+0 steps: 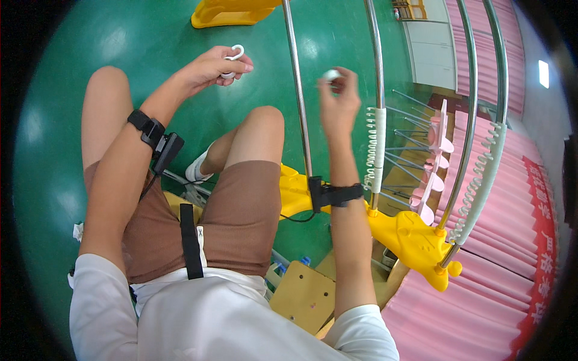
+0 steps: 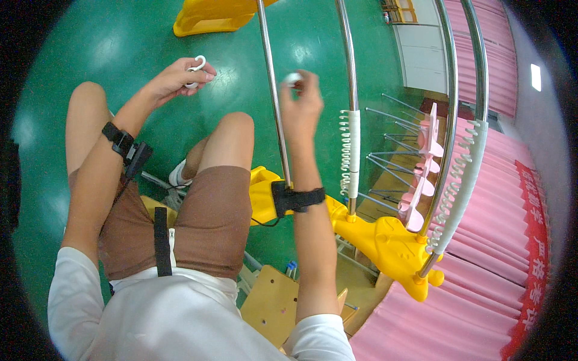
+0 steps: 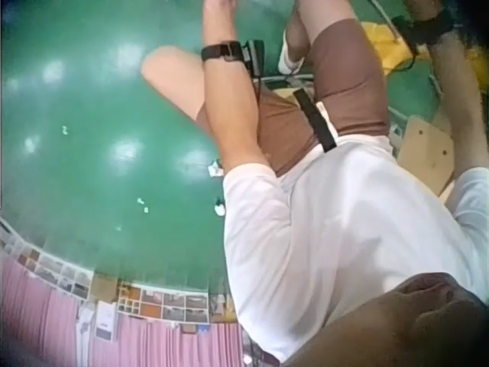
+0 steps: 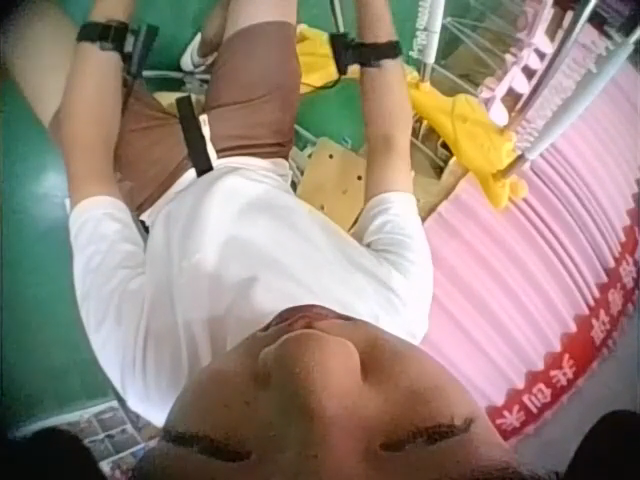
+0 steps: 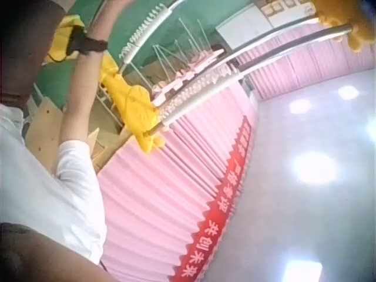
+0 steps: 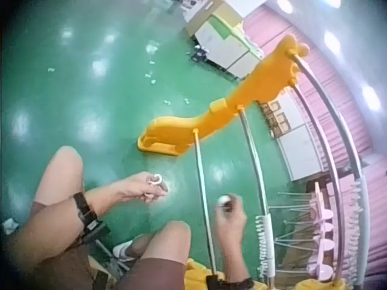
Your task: Picking up white S-hooks from the floor and hanging them onto the horizontal bar of a yellow giraffe-themed rack.
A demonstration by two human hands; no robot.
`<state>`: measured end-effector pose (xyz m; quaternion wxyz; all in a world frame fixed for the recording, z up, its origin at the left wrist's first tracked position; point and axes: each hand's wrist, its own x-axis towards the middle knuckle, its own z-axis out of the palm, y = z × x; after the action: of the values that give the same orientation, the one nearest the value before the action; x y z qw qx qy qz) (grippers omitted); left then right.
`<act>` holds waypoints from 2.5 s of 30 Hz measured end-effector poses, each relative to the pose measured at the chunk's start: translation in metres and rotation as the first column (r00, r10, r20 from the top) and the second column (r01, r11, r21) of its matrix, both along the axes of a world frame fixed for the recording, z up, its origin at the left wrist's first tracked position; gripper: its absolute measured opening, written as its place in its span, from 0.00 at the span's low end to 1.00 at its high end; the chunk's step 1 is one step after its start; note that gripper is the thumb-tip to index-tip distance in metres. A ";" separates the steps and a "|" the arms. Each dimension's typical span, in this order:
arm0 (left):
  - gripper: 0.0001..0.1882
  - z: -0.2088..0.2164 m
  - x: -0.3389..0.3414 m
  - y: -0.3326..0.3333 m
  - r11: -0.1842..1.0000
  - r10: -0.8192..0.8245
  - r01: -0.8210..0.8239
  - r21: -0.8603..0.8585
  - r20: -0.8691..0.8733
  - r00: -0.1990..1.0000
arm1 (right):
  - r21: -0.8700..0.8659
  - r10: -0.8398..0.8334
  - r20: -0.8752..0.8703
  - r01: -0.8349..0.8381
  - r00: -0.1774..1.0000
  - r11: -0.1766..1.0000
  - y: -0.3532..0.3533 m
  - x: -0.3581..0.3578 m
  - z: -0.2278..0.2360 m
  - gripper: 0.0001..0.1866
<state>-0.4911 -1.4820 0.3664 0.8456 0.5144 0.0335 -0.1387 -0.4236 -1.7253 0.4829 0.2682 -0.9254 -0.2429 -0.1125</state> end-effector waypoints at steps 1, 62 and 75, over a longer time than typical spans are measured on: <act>0.16 -0.003 0.000 0.002 1.000 -0.008 0.008 0.008 -0.001 1.000 | 0.050 -0.068 -0.018 0.069 0.997 0.996 -0.016 0.012 0.006 0.15; 0.12 -0.008 0.008 -0.012 0.994 -0.060 0.060 0.087 -0.009 0.998 | 0.153 -0.144 -0.797 0.426 0.587 0.892 -0.160 0.089 0.069 0.18; 0.13 -0.011 0.011 -0.021 0.991 -0.083 0.084 0.104 -0.010 0.996 | 0.148 -0.121 -0.787 0.374 0.606 0.916 -0.161 0.090 0.069 0.21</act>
<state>-0.4801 -1.5028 0.3549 0.8108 0.5586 0.0215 -0.1736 -0.3337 -1.8867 0.5516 0.4627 -0.8585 0.0449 0.2165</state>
